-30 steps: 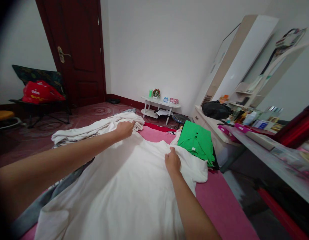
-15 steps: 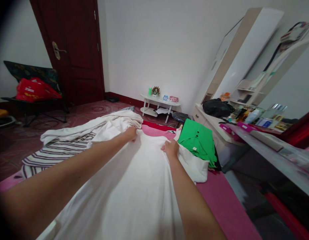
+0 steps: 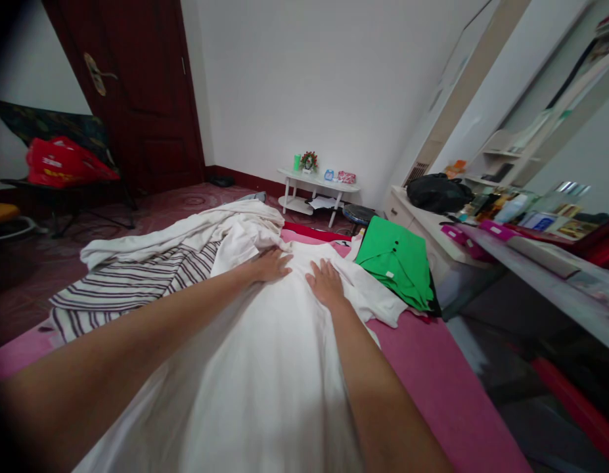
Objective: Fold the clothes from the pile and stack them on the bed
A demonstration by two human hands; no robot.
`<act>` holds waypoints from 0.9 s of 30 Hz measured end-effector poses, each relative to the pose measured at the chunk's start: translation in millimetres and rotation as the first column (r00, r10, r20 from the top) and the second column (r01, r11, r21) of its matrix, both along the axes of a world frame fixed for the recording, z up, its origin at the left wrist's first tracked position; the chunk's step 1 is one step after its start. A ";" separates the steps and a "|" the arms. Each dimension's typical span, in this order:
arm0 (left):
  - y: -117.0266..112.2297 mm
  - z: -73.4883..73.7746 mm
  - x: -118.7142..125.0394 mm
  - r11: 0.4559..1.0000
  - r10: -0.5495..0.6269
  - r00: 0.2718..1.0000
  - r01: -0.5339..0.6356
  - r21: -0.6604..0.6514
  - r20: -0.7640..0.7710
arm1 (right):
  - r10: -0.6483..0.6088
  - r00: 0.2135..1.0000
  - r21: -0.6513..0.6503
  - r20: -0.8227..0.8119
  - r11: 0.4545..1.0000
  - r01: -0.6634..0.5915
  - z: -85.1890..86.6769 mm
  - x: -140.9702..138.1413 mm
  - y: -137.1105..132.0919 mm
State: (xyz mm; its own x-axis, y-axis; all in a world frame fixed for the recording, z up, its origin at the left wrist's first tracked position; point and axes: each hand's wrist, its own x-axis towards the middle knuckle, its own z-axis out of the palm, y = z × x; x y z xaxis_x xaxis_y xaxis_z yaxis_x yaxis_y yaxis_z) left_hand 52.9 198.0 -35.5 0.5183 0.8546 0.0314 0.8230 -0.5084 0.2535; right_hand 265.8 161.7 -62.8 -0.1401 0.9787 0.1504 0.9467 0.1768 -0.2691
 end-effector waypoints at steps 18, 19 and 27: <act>-257.7 37.0 -152.0 0.883 -0.400 0.910 0.414 -0.220 0.107 | 0.273 0.962 -0.104 0.004 0.957 -0.271 14.0 31.0 -241.5; -266.4 38.4 -160.6 0.896 -0.362 0.923 0.383 -0.226 0.129 | 0.282 0.957 -0.129 -0.060 0.949 -0.288 19.3 35.3 -256.4; -301.5 29.7 -206.0 0.986 0.163 0.984 -0.159 -0.051 0.069 | 0.010 0.961 -0.293 -0.276 0.951 -0.094 41.4 72.9 -345.5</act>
State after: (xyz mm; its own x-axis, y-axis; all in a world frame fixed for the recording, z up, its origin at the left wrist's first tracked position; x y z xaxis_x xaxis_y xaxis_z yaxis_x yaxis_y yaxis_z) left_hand -153.1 -103.5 -5.8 0.3715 0.9282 0.0230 0.8718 -0.3572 0.3351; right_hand 338.8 -183.7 -21.5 -0.1879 0.9759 -0.1106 0.8236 0.0952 -0.5592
